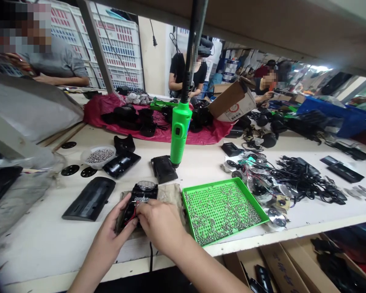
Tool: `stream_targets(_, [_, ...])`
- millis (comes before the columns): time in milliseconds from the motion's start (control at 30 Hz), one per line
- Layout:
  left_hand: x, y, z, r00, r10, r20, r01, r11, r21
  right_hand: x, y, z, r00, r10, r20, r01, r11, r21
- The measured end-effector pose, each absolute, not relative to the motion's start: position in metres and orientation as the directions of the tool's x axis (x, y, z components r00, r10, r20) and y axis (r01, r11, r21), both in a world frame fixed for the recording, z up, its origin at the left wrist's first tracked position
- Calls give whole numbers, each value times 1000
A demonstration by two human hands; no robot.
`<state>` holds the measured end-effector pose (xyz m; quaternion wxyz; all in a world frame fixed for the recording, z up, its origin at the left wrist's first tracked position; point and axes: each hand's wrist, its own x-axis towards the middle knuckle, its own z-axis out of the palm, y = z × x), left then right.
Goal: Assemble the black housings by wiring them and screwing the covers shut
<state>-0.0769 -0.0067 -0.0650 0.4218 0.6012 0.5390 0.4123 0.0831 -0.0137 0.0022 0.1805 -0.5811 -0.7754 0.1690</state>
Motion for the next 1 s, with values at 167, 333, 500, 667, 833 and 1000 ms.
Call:
stream_targets(167, [-77,-7,-72,77,993,93,323,-113,940,87,-15,0,-290,954,82,838,294,-460])
stream_targets(333, [-76,-8,-86,59,989,138,289,-149,946,83,-17,-1,-335,939,73,829,331,-450])
stream_targets(500, [-76,-11,-93,51,989,142,342,-151,928,78,-13,-2,-364,930,44,834,346,-431])
stream_targets(667, [-75,-14,-95,18,979,205,381,-196,903,83,-15,-7,-383,921,67,783,362,-506])
stream_targets(833, [-74,-16,-90,62,981,186,388,-195,901,88,-19,-5,-398,914,76,694,354,-628])
stream_targets(1000, [-74,-18,-78,77,993,86,351,-107,930,92,-21,5,-422,905,47,679,350,-646])
